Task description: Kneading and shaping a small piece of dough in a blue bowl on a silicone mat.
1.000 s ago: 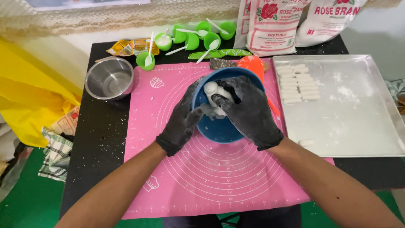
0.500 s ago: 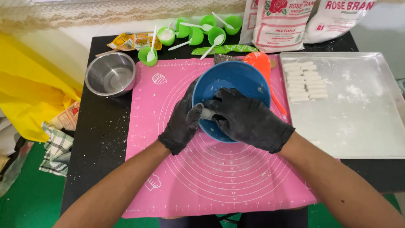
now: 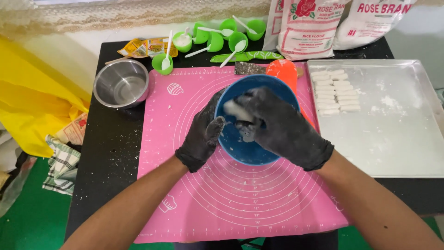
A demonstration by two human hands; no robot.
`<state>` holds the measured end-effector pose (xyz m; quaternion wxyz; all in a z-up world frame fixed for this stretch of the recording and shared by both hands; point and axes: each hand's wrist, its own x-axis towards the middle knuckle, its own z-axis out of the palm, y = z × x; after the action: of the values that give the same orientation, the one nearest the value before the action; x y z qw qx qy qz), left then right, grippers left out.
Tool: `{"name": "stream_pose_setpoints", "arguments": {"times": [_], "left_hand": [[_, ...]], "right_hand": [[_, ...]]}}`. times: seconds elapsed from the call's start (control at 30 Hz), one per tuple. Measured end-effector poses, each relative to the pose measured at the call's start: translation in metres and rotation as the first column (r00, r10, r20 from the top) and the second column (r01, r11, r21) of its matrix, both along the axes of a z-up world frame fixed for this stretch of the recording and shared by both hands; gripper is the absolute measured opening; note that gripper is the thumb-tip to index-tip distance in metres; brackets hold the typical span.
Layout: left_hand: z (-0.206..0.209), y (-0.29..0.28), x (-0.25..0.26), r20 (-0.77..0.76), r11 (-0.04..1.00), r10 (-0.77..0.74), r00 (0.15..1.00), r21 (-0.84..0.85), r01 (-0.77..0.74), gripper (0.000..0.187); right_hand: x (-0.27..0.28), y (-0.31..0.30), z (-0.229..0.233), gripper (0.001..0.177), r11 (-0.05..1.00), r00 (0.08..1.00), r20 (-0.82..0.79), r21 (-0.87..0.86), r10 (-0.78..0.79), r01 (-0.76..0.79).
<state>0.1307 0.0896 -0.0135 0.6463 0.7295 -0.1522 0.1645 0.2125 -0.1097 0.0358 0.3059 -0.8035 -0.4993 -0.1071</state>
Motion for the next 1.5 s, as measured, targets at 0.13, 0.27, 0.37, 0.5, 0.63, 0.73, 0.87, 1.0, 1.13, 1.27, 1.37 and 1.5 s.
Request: {"name": "stream_pose_setpoints", "arguments": {"times": [0.13,0.27,0.37,0.5,0.63,0.73,0.87,1.0,1.13,1.27,1.37,1.5], "left_hand": [[0.001,0.001,-0.002,-0.03,0.997,-0.04,0.999,-0.063,0.038,0.069],[0.004,0.001,-0.001,-0.014,0.999,-0.029,0.999,-0.022,0.028,0.065],[0.0,0.002,0.0,-0.042,0.996,-0.064,0.997,-0.07,0.061,0.065],[-0.007,0.001,0.003,-0.095,0.991,-0.082,0.992,-0.116,0.071,0.059],[-0.019,0.0,0.004,-0.084,0.999,0.013,0.996,-0.041,-0.016,0.062],[-0.017,0.001,0.006,-0.078,0.996,0.069,0.995,0.063,-0.064,0.061],[0.006,0.002,0.003,0.052,0.992,0.01,0.999,0.127,-0.017,0.049],[0.022,-0.007,-0.004,-0.075,0.998,0.04,0.996,0.057,-0.036,0.046],[0.027,-0.009,-0.004,-0.07,0.999,-0.032,0.997,-0.033,0.03,0.044],[0.035,-0.005,-0.004,-0.081,0.996,-0.072,0.994,-0.067,0.066,0.044],[0.027,-0.001,0.0,-0.098,0.993,-0.102,0.99,-0.066,0.096,0.042],[0.023,0.0,0.005,-0.152,0.992,-0.108,0.982,-0.088,0.096,0.039]], "right_hand": [[0.004,-0.02,-0.006,0.056,0.973,0.961,0.165,-0.101,0.221,-0.206],[-0.003,-0.008,0.006,0.098,0.904,0.981,0.107,-0.413,0.164,-0.106],[-0.02,0.001,0.003,0.065,0.954,0.976,0.118,-0.263,0.182,-0.146],[-0.024,0.01,-0.014,0.075,0.944,0.967,0.191,-0.315,0.166,-0.1],[-0.029,0.024,-0.002,0.043,0.971,0.999,0.038,-0.24,0.016,-0.006],[-0.026,0.024,-0.016,0.035,0.945,0.992,-0.024,-0.308,-0.126,0.113],[-0.017,0.008,-0.008,0.059,0.969,0.986,-0.043,-0.197,-0.163,0.152],[-0.021,0.011,0.014,0.053,0.97,0.974,-0.087,-0.149,-0.209,0.195],[-0.034,0.016,0.013,0.052,0.967,0.946,-0.239,-0.187,-0.218,0.175],[-0.029,0.018,0.018,0.049,0.924,0.999,0.032,-0.381,-0.01,0.021],[-0.022,0.004,0.02,0.046,0.912,0.99,-0.138,-0.402,0.026,-0.08],[-0.016,-0.017,0.006,0.06,0.907,0.987,-0.017,-0.392,0.162,-0.155]]}}
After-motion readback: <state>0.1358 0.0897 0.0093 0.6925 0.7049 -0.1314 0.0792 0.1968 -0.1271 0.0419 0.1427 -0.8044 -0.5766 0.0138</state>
